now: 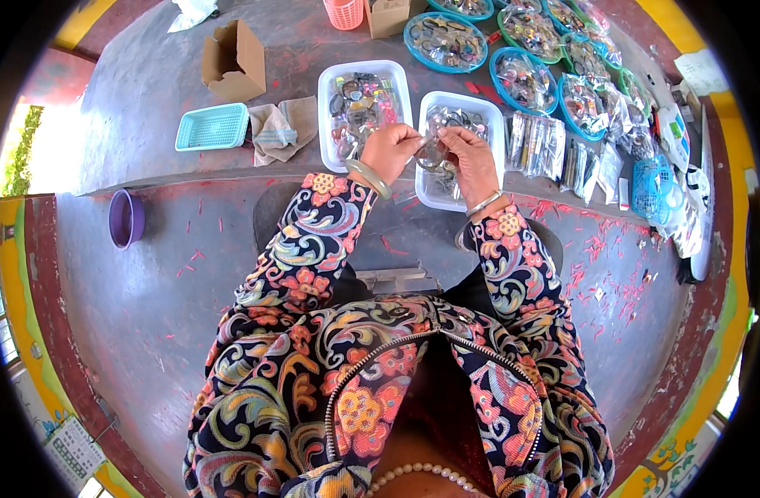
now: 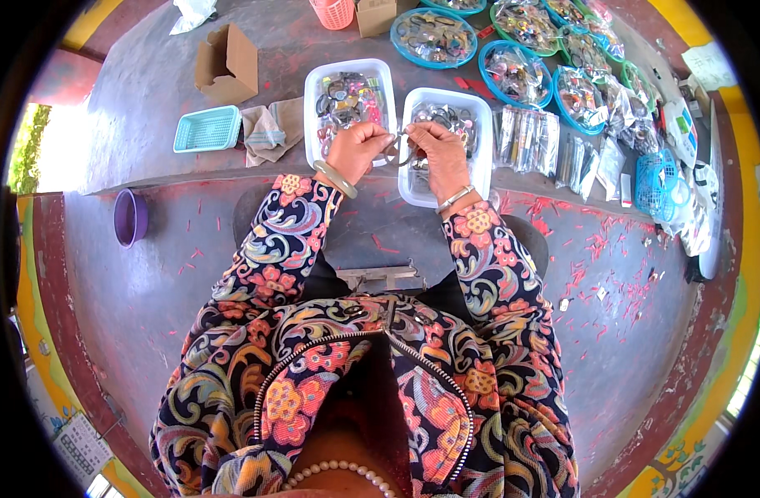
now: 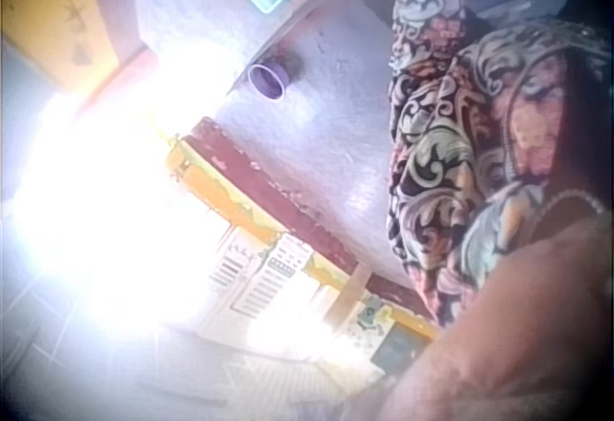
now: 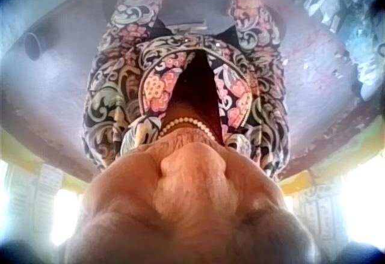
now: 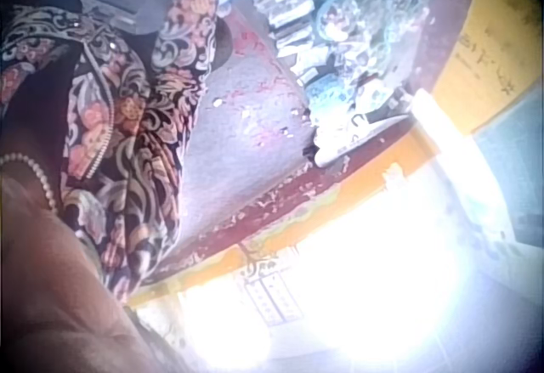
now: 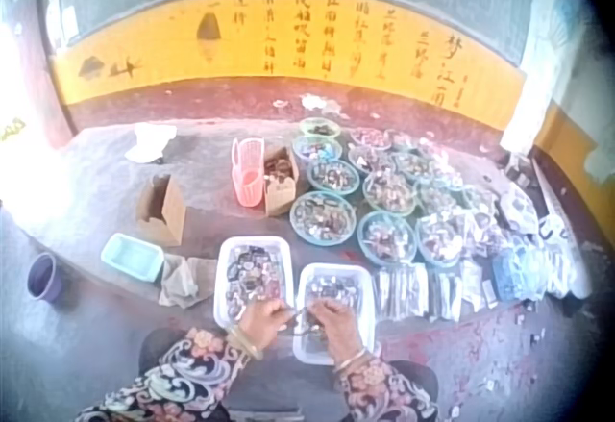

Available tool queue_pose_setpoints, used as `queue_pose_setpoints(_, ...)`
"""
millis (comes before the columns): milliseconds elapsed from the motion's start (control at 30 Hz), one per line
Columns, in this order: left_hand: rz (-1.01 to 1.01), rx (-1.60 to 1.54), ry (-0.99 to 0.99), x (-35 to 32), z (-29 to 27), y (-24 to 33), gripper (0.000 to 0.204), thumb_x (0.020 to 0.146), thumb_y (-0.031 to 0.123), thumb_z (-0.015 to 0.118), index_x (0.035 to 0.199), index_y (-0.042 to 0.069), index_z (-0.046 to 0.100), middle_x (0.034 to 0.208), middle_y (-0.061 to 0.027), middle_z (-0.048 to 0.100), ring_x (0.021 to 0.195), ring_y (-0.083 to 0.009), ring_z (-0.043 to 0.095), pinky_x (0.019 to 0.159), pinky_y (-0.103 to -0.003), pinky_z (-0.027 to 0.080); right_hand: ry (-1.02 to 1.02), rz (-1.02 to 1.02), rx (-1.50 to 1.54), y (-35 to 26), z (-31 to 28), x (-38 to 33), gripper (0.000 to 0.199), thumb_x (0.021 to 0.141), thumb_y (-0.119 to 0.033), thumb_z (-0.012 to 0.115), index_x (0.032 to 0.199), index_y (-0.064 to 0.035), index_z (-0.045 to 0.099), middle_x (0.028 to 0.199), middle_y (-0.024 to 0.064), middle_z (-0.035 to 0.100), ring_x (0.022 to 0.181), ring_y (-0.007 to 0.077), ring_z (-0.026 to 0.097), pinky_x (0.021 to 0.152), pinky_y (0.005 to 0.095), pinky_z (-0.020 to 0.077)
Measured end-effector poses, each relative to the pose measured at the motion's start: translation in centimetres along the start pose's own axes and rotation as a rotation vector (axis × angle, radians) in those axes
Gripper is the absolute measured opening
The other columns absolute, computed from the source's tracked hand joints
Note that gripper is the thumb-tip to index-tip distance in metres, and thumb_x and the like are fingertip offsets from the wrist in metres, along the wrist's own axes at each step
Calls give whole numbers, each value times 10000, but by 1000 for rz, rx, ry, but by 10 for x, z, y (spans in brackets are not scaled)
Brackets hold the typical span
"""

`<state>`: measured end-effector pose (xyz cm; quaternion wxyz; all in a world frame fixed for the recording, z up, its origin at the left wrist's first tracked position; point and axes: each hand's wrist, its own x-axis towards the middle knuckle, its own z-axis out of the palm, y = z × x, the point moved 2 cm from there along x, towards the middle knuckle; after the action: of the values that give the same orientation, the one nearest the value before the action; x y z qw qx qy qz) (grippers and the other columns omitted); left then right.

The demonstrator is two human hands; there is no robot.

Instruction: The person sits on the floor and repeatedly picks up small hair accessories from a white tray, places them into clear plastic bags, and sets the packaged items into a second tray. The process involves handling individual items one by one and organizing them into separate containers.

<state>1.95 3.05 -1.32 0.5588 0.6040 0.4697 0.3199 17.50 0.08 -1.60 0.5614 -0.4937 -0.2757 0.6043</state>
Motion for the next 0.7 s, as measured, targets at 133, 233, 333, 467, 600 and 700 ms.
queue_pose_setpoints(133,-71,-119,-118,-1,2,3,223,812,256,569,809,44,636,679,32,589,527,-13,434,441,-172,328,23,-2,47,1,-6,1,130,757,-124,656,821,-15,626,701,4,580,620,77,506,579,195,387)
queue_pose_setpoints(233,-18,-70,-164,0,5,1,246,806,282,574,831,51,656,696,33,598,526,-20,423,446,-185,325,48,-23,18,-3,-3,-2,138,742,-125,669,816,-12,637,692,5,585,604,71,487,566,193,373)
queue_pose_setpoints(333,-89,-96,-141,-1,2,0,243,791,277,589,854,56,668,716,22,614,524,-32,429,446,-189,321,31,-25,11,-5,-1,-3,150,729,-134,682,806,-9,648,680,0,586,590,65,465,557,191,357)
queue_pose_setpoints(467,-147,-126,-190,0,-1,-6,234,770,270,606,854,62,673,741,11,629,588,-41,468,500,-195,332,-17,8,33,-5,1,-2,151,734,-142,680,802,-10,651,692,-1,591,595,63,461,571,193,356)
queue_pose_setpoints(600,-187,-150,-283,-2,-1,0,228,753,270,617,871,82,671,772,6,642,674,-44,507,576,-206,333,-41,-4,18,-1,-3,-1,149,740,-140,672,802,-6,652,694,0,598,609,63,470,581,197,362)
queue_pose_setpoints(700,-265,-164,-267,-1,-1,-7,245,747,268,617,907,87,657,785,5,648,704,-46,520,603,-210,327,-27,-19,-5,-3,0,-4,145,748,-132,663,803,2,650,691,5,601,619,66,481,587,197,369)
